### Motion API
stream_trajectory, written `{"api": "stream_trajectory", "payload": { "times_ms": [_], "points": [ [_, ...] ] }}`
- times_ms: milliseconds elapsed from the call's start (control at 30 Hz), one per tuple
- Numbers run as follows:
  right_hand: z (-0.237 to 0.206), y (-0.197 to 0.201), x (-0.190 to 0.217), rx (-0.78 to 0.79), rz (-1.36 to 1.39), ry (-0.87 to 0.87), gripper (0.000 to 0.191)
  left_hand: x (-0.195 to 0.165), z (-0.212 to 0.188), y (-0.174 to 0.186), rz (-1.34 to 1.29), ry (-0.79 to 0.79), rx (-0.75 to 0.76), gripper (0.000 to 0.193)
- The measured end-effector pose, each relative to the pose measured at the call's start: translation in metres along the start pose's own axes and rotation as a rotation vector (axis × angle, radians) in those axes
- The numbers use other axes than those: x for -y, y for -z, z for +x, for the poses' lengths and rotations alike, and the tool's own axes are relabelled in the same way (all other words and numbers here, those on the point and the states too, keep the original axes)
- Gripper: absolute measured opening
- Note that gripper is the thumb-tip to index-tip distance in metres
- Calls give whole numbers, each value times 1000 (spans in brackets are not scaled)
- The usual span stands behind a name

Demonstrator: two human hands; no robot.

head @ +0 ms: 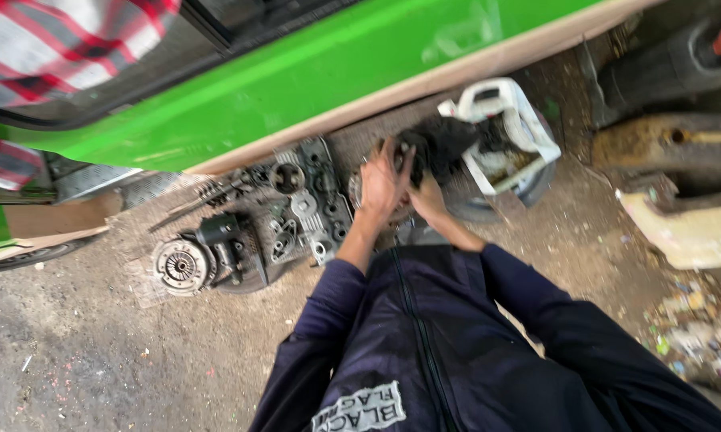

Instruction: The person kneels beside a green vehicle and works on clutch parts laid on a wooden board on the ground. They wipe a clutch disc and pressure plate with a rag, fit the disc into the pressure plate assembly, and handle other engine components laid out nearby.

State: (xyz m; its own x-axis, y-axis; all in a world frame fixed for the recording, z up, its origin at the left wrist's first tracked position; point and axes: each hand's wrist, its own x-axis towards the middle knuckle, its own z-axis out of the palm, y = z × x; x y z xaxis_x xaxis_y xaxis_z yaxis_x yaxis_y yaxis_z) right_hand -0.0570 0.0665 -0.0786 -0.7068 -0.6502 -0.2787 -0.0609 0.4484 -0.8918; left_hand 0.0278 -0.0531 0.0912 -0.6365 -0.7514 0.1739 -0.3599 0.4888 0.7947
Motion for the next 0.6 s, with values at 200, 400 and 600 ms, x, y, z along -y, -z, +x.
{"api": "stream_trajectory", "payload": {
  "times_ms": [200,400,600],
  "points": [
    [18,-4,24,160,473,-394,30,-4,3,-12,15,-19,100,28],
    [19,-8,33,78,579,-649,30,-8,3,-19,0,-34,119,25],
    [13,-5,30,73,337,-380,43,-12,1,-23,33,-108,100,24]
  ]
}}
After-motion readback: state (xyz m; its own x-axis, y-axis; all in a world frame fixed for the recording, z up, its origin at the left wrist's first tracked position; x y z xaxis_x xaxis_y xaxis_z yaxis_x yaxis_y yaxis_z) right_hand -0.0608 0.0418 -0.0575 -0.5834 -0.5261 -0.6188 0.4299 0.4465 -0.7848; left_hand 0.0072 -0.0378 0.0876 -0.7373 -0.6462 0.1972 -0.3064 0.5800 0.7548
